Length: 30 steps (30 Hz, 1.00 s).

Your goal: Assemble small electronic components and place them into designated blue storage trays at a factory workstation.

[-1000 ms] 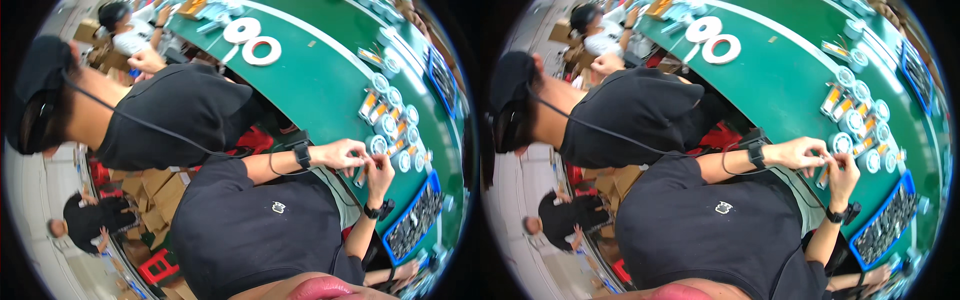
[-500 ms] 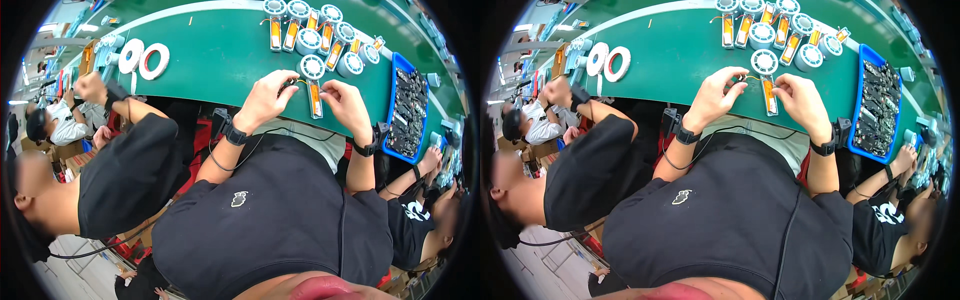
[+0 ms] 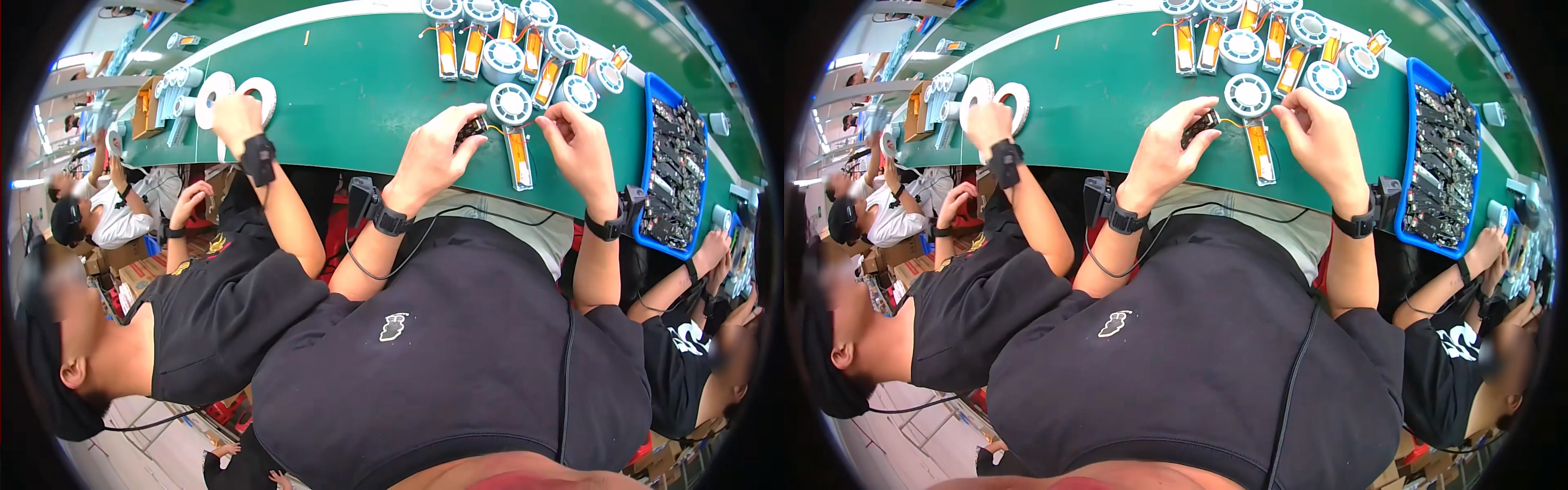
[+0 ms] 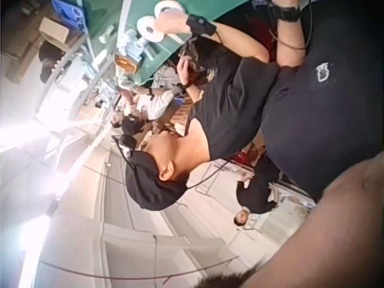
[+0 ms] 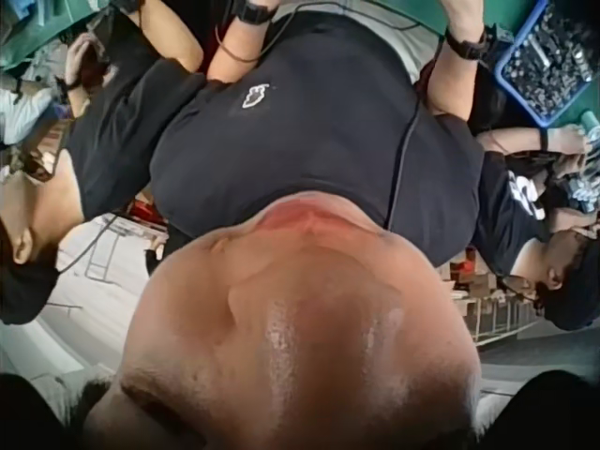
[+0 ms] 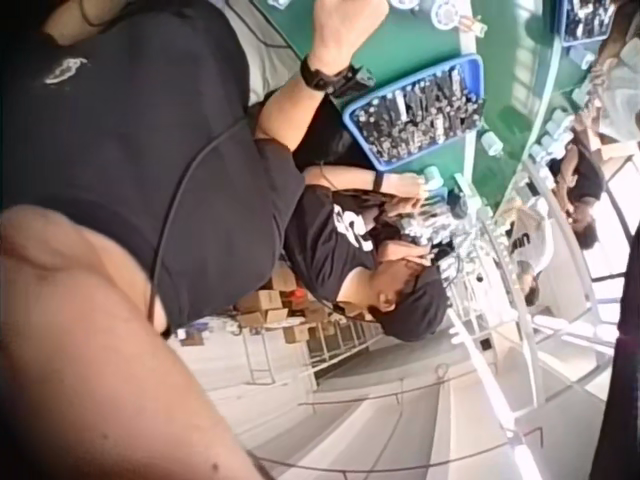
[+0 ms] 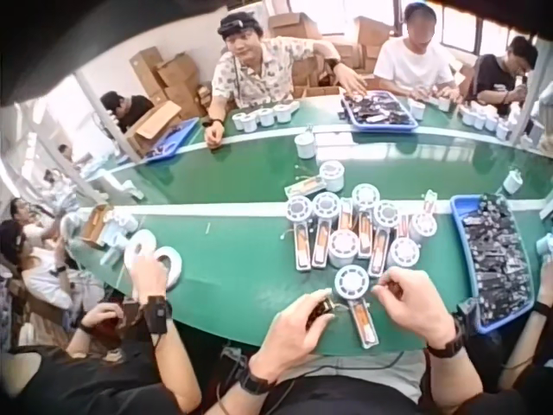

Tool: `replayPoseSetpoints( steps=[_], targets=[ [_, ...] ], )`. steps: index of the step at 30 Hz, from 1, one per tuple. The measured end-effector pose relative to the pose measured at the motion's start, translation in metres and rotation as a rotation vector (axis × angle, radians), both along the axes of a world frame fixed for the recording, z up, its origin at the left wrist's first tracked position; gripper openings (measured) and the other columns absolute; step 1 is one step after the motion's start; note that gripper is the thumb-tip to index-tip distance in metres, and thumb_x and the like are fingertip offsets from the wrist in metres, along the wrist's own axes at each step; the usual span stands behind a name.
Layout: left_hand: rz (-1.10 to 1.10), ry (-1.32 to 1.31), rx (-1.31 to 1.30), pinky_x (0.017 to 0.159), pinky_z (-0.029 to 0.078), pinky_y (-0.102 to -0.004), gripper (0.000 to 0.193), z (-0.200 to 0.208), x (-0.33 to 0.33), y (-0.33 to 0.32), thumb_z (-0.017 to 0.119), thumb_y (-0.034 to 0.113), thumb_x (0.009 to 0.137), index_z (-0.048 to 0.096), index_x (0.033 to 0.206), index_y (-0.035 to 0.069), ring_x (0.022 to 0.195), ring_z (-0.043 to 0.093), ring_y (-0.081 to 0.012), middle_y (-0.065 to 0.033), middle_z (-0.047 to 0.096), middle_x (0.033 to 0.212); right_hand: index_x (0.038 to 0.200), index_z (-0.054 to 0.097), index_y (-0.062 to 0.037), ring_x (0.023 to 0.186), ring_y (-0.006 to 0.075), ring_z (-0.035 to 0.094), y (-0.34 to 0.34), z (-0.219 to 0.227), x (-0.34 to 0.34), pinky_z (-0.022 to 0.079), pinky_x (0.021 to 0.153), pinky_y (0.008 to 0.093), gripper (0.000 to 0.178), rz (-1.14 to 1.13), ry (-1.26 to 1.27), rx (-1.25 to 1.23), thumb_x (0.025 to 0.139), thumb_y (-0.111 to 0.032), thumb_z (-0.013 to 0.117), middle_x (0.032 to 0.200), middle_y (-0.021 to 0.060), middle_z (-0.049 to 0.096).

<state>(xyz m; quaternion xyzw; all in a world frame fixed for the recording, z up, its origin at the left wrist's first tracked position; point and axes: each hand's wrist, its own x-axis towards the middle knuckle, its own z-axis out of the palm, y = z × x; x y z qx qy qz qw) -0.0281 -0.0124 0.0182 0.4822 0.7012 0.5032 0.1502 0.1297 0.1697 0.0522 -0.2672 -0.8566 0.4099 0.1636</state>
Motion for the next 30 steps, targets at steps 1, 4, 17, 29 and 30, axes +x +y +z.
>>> replayPoseSetpoints(
  steps=[1,4,17,29,30],
  targets=[
    [0.000,0.002,-0.001,0.080,0.056,-0.0337,0.036,-0.002,0.000,0.000,0.075,0.007,0.089,0.067,0.124,0.008,0.091,0.069,-0.0255,-0.0135,0.070,0.103,0.091,0.066,0.0025,0.058,0.0049,0.045,-0.005,-0.002,-0.003,0.037,0.052,0.0253,0.009,0.000,0.002,-0.001,0.094,-0.005,0.070,0.065,-0.0003,0.055],
    [-0.022,0.239,0.045,0.085,0.056,-0.0352,0.037,-0.005,-0.003,0.002,0.074,0.003,0.087,0.068,0.123,0.007,0.099,0.068,-0.0274,-0.0133,0.069,0.104,0.095,0.069,0.0019,0.059,0.0030,0.049,-0.020,-0.012,-0.016,0.039,0.053,0.0227,0.007,0.041,0.293,0.073,0.092,-0.003,0.073,0.068,-0.0012,0.061],
    [-0.038,0.049,0.104,0.086,0.056,-0.0390,0.034,0.001,0.004,0.006,0.071,-0.005,0.082,0.069,0.115,0.002,0.103,0.065,-0.0320,-0.0145,0.064,0.110,0.091,0.072,0.0022,0.062,0.0078,0.060,-0.015,-0.026,-0.025,0.047,0.057,0.0259,0.005,0.180,0.244,-0.253,0.089,-0.002,0.074,0.072,0.0030,0.070],
    [-0.052,-0.040,0.221,0.085,0.055,-0.0386,0.038,-0.009,0.005,0.008,0.073,0.000,0.082,0.069,0.120,0.003,0.100,0.066,-0.0315,-0.0140,0.067,0.109,0.100,0.067,0.0036,0.069,0.0291,0.065,-0.029,-0.013,-0.024,0.050,0.061,0.0347,0.012,0.279,0.247,0.150,0.089,0.006,0.064,0.088,0.0145,0.066],
    [-0.051,-0.038,0.229,0.085,0.055,-0.0389,0.038,-0.010,0.006,0.008,0.073,0.000,0.082,0.070,0.119,0.003,0.099,0.066,-0.0313,-0.0140,0.067,0.109,0.100,0.067,0.0036,0.069,0.0291,0.065,-0.030,-0.012,-0.023,0.050,0.061,0.0347,0.012,0.290,0.250,0.150,0.089,0.006,0.064,0.088,0.0145,0.066]
  ],
)
